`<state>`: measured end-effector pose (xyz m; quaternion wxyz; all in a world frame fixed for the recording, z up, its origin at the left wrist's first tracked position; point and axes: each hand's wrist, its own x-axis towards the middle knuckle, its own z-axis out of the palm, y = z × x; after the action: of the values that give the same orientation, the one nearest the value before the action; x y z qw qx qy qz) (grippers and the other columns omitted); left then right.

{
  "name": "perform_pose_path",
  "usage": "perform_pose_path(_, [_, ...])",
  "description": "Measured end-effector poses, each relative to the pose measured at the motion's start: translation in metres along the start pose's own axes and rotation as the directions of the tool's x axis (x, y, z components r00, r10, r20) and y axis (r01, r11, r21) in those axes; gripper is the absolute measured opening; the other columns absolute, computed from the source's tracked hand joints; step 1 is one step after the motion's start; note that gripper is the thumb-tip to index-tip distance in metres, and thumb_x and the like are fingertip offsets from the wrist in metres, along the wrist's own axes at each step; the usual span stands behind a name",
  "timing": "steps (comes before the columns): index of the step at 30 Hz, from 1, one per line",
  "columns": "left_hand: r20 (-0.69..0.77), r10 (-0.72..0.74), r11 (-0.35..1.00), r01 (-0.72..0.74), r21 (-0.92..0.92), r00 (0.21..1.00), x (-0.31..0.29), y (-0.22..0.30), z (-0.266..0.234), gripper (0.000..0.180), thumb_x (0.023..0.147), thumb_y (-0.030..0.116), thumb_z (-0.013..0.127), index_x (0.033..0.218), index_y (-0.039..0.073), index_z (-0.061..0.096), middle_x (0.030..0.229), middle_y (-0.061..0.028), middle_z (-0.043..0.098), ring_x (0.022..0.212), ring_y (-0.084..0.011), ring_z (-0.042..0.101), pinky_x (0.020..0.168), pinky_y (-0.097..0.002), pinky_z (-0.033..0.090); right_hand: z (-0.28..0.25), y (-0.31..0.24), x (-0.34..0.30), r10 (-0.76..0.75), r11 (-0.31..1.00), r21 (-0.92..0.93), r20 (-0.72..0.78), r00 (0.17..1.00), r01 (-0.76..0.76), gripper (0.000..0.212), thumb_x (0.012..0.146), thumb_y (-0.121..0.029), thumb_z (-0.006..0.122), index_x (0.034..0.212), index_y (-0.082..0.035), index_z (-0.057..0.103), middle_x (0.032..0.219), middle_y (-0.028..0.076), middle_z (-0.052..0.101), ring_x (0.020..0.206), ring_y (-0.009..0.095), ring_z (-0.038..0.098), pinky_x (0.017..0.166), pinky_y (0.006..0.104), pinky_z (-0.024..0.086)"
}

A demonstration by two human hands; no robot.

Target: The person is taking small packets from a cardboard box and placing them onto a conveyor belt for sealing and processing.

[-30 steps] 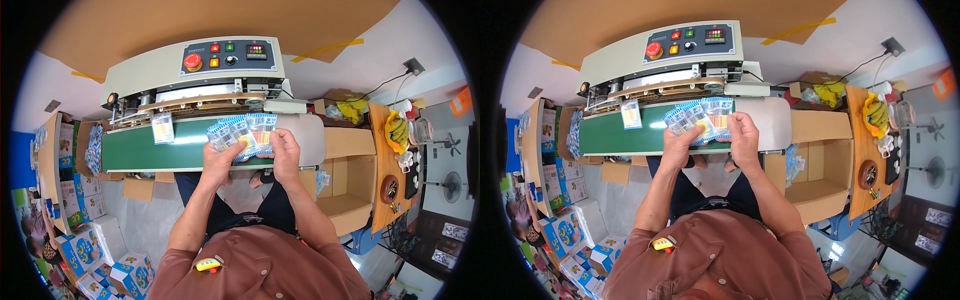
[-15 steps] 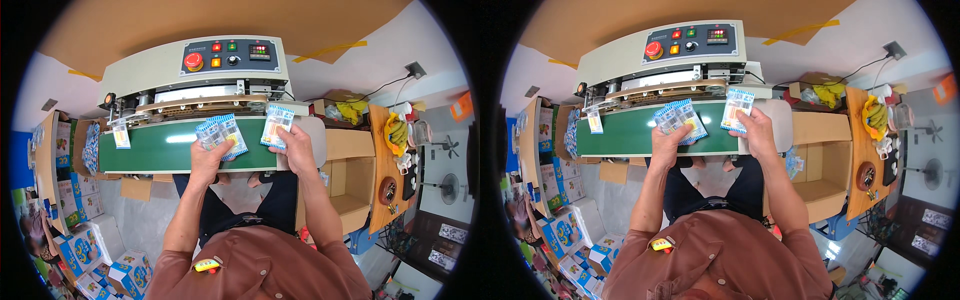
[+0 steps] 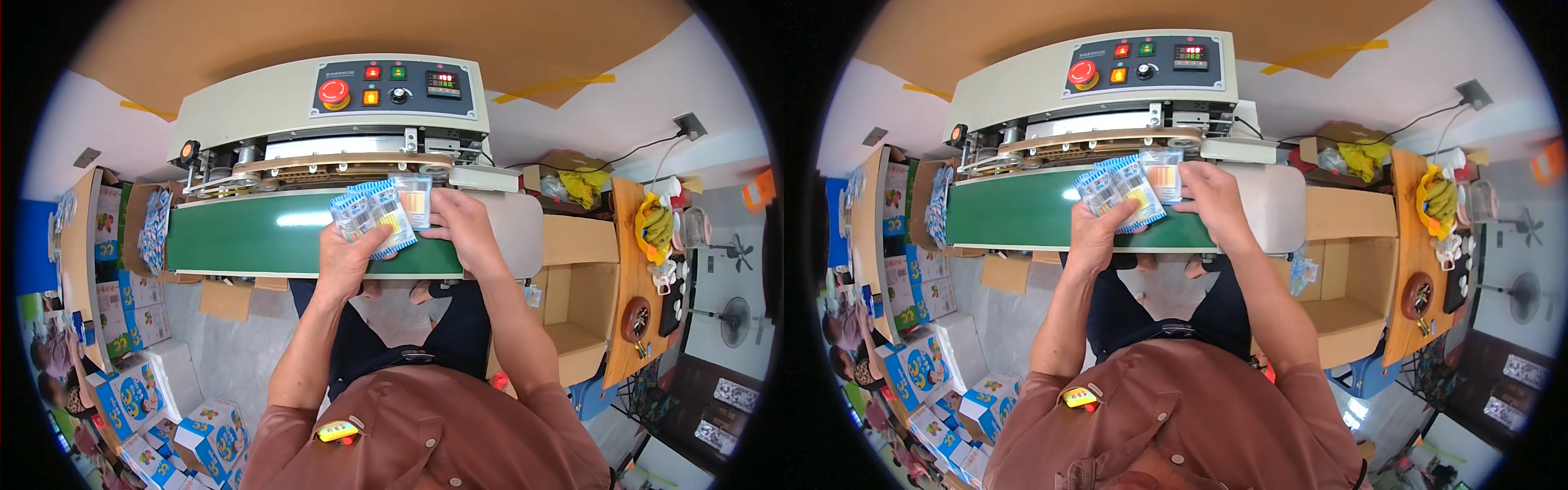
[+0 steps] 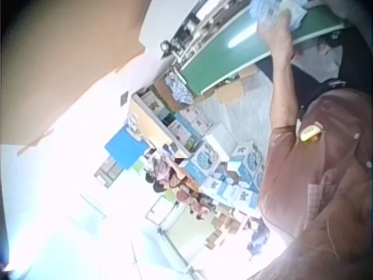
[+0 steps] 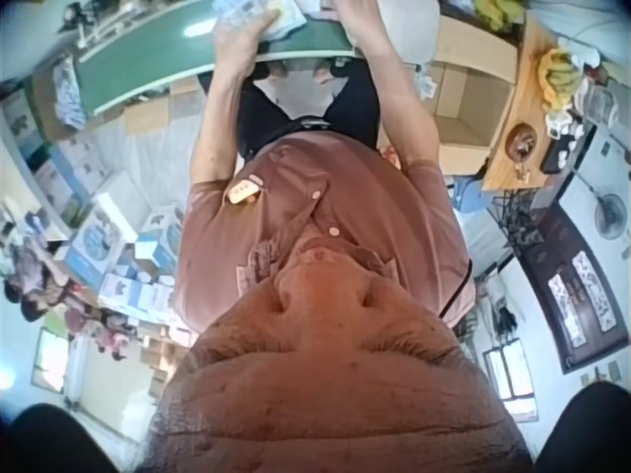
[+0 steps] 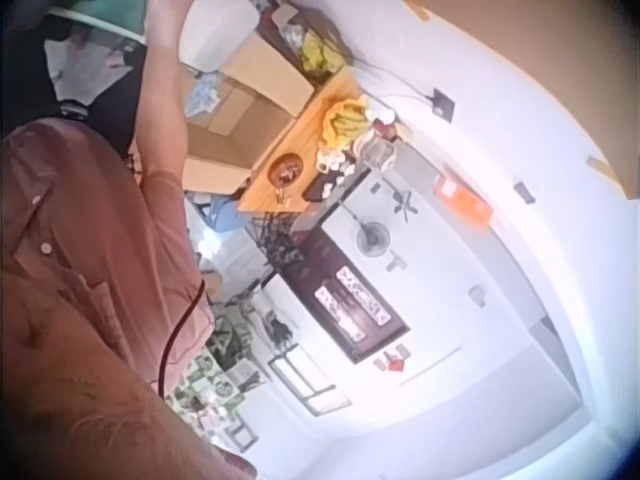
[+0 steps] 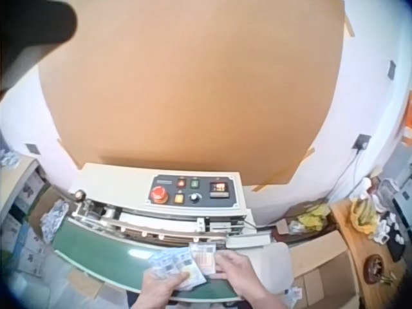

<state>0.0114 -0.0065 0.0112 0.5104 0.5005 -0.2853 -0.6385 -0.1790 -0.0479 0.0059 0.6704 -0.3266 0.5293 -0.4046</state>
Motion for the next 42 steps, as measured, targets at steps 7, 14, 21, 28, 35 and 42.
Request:
perform_pose_path(7, [0.075, 0.034, 0.999, -0.036, 0.022, 0.997, 0.000, -0.009, 0.012, 0.020, 0.086, 0.003, 0.070, 0.105, 0.000, 0.068, 0.096, -0.0070, 0.072, 0.079, -0.0122, 0.067, 0.068, -0.0272, 0.056, 0.000, 0.019, -0.026, -0.213, 0.958, -0.167, 0.132, 0.968, 0.233, 0.018, 0.095, -0.013, 0.065, 0.105, 0.002, 0.064, 0.093, 0.006, 0.067, 0.082, 0.009, 0.063, 0.073, 0.0269, 0.057])
perform_pose_path(14, [0.079, 0.077, 0.997, -0.075, -0.030, 0.994, -0.004, -0.010, 0.024, 0.021, 0.085, 0.002, 0.072, 0.106, 0.000, 0.069, 0.098, -0.0071, 0.072, 0.084, -0.0121, 0.067, 0.074, -0.0281, 0.055, -0.008, 0.022, -0.039, -0.176, 0.984, 0.002, 0.039, 0.984, 0.176, 0.015, 0.095, -0.011, 0.063, 0.099, 0.003, 0.062, 0.092, 0.007, 0.068, 0.080, 0.011, 0.064, 0.074, 0.0284, 0.058])
perform_pose_path(21, [0.071, 0.052, 0.999, -0.053, 0.011, 0.996, 0.000, -0.014, 0.023, 0.022, 0.085, 0.004, 0.073, 0.106, 0.000, 0.068, 0.097, -0.0071, 0.072, 0.082, -0.0122, 0.067, 0.070, -0.0271, 0.056, -0.015, 0.023, -0.031, -0.204, 0.979, 0.050, 0.120, 0.972, 0.199, 0.019, 0.096, -0.009, 0.059, 0.111, 0.003, 0.059, 0.099, 0.010, 0.069, 0.085, 0.016, 0.068, 0.071, 0.0302, 0.061])
perform_pose_path(28, [-0.013, -0.033, 0.999, 0.033, 0.013, 0.999, 0.006, -0.009, 0.012, 0.022, 0.087, 0.006, 0.069, 0.108, -0.001, 0.067, 0.097, -0.0079, 0.071, 0.077, -0.0129, 0.068, 0.061, -0.0259, 0.056, -0.032, 0.015, -0.026, -0.130, 0.983, 0.126, -0.035, 0.991, 0.134, 0.025, 0.096, -0.012, 0.059, 0.117, 0.002, 0.058, 0.106, 0.011, 0.068, 0.087, 0.017, 0.069, 0.069, 0.0293, 0.062])
perform_pose_path(35, [-0.016, -0.103, 0.994, 0.103, -0.024, 0.995, 0.005, -0.002, 0.003, 0.024, 0.089, 0.009, 0.067, 0.111, -0.002, 0.066, 0.098, -0.0089, 0.071, 0.075, -0.0134, 0.067, 0.059, -0.0257, 0.056, -0.040, -0.001, -0.012, 0.006, 0.999, 0.044, -0.023, 1.000, -0.005, 0.028, 0.096, -0.015, 0.062, 0.118, 0.002, 0.058, 0.107, 0.010, 0.068, 0.089, 0.017, 0.069, 0.067, 0.0273, 0.062])
perform_pose_path(42, [-0.036, -0.071, 0.997, 0.071, -0.009, 0.997, 0.004, -0.002, 0.012, 0.025, 0.089, 0.010, 0.069, 0.111, 0.000, 0.067, 0.097, -0.0082, 0.071, 0.077, -0.0124, 0.067, 0.062, -0.0250, 0.056, -0.012, 0.001, 0.005, 0.054, 0.989, 0.131, 0.067, 0.996, -0.063, 0.031, 0.097, -0.017, 0.060, 0.119, 0.004, 0.057, 0.109, 0.012, 0.067, 0.093, 0.020, 0.068, 0.074, 0.0314, 0.061])
